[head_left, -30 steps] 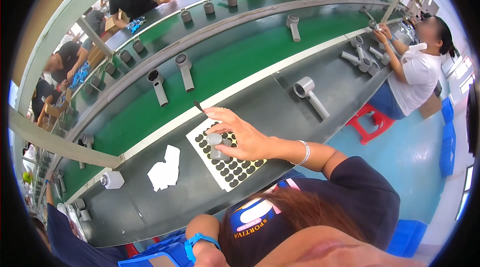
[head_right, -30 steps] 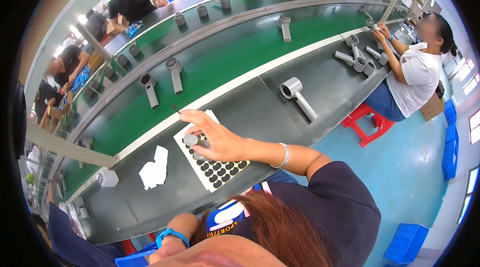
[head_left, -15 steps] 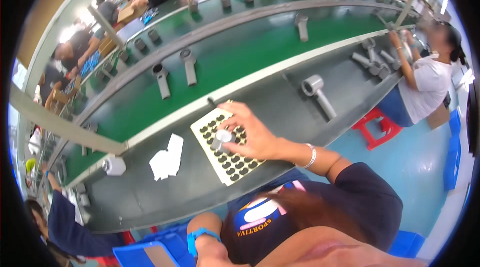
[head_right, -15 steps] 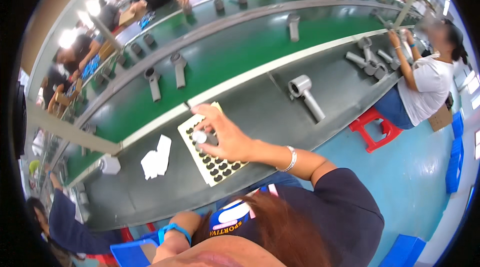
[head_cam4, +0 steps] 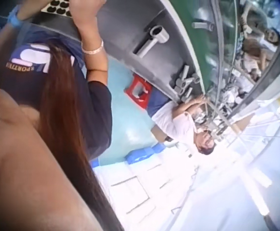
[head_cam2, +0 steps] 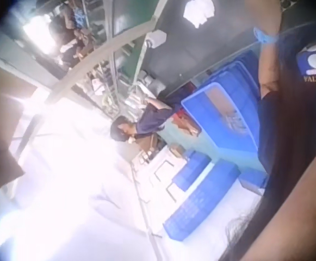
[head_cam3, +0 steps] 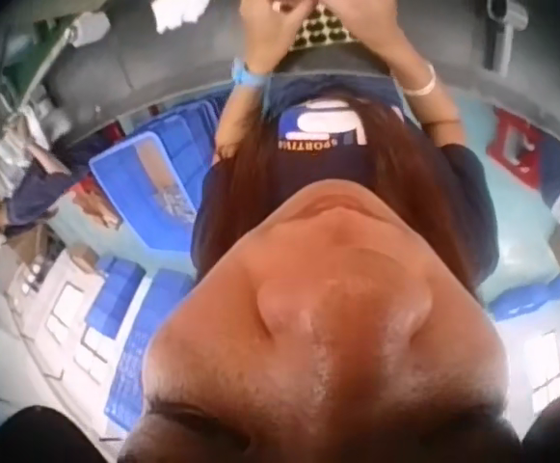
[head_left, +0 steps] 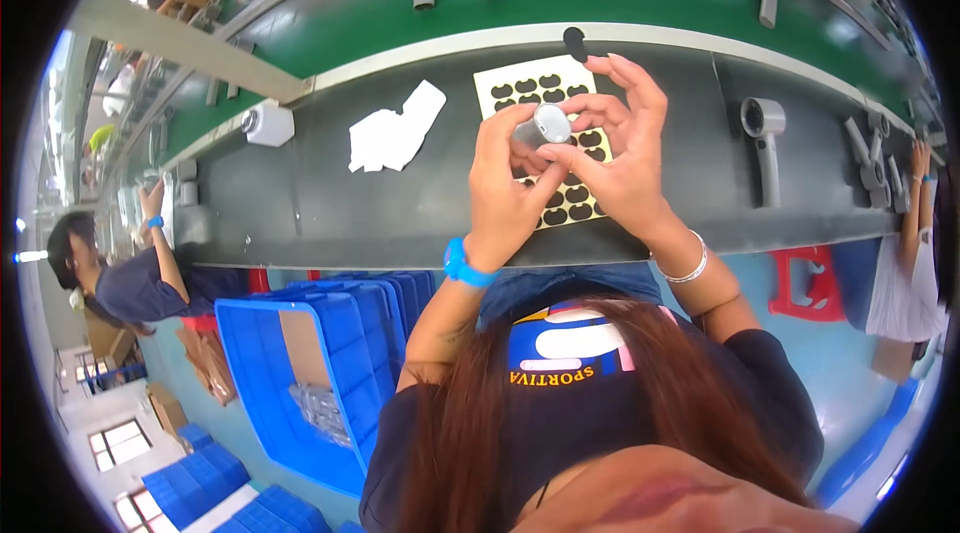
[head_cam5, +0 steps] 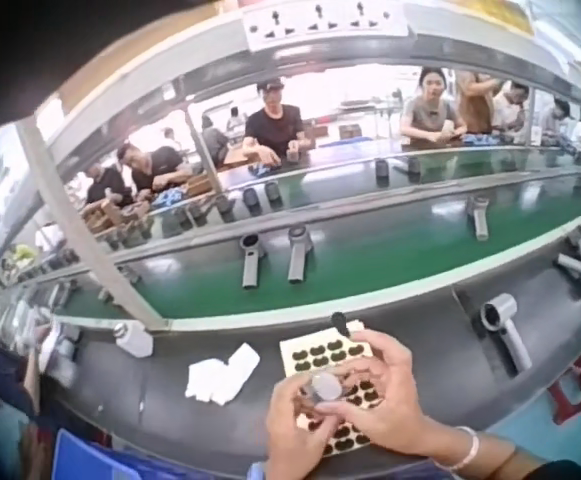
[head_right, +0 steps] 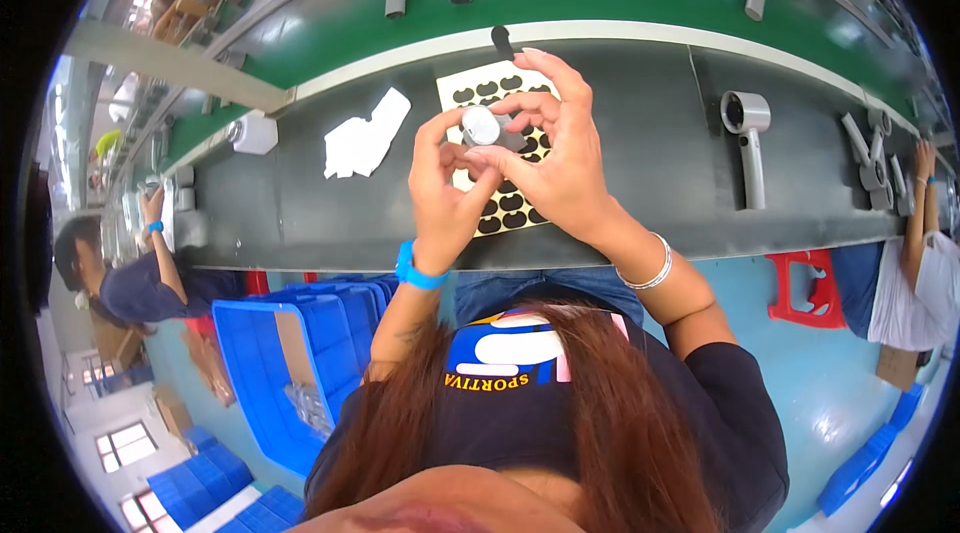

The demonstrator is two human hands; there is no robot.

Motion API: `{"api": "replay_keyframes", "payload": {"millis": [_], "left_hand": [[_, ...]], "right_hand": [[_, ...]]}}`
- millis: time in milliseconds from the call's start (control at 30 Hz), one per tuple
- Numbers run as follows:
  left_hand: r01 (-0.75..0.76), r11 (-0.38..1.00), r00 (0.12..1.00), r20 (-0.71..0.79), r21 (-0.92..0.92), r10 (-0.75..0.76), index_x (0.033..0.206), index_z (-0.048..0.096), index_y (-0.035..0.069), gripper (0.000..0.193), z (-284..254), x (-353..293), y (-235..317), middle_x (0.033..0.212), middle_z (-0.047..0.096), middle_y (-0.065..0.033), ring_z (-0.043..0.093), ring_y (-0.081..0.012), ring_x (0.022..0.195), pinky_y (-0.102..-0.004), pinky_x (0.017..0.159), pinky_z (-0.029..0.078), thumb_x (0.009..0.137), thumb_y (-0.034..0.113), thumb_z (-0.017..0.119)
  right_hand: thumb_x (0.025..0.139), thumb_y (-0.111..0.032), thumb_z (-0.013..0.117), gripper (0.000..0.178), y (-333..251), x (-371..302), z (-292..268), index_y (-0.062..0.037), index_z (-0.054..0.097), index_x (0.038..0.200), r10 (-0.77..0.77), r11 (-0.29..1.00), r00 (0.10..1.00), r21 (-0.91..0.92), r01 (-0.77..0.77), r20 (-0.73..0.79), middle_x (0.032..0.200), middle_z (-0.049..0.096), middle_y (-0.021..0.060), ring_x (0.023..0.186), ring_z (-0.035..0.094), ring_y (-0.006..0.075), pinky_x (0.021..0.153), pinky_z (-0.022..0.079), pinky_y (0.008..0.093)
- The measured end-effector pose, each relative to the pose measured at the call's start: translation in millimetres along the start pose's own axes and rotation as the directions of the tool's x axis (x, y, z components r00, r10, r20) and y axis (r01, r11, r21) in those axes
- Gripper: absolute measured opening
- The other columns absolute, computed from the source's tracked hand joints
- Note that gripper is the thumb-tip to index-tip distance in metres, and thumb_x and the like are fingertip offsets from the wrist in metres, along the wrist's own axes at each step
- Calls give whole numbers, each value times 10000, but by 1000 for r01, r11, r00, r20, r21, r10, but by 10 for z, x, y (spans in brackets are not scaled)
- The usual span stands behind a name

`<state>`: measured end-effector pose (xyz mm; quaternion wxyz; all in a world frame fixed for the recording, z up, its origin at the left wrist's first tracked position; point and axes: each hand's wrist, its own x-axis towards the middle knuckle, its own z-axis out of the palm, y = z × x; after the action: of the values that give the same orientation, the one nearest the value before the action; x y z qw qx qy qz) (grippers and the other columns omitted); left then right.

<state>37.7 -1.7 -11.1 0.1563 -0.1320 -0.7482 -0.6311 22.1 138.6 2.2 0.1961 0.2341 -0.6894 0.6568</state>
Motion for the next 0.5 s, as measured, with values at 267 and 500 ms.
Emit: {"api": "replay_keyframes", "payload": {"millis": [267, 500], "left_hand": [[-124, 990, 988, 101, 66, 117, 1157, 607, 42, 413, -33, 95, 78, 1019, 652, -74, 599, -105, 744, -234, 619, 497, 758, -55, 649], [-91, 995, 973, 210, -28, 95, 1169, 612, 55, 456, -149, 32, 110, 1117, 562, -112, 588, -193, 965, -269, 690, 519, 734, -82, 607]], "right_hand": [[858, 67, 585, 317, -170, -141, -231, 28, 529, 1167, 110, 991, 982, -63, -121, -154, 1096, 567, 135, 980, 564, 163, 832, 465, 255], [853, 91, 557, 134, -345, -276, -379, 16, 588, 960, 40, 990, 989, -129, -58, -141, 936, 546, 93, 862, 520, 167, 784, 424, 270]]}}
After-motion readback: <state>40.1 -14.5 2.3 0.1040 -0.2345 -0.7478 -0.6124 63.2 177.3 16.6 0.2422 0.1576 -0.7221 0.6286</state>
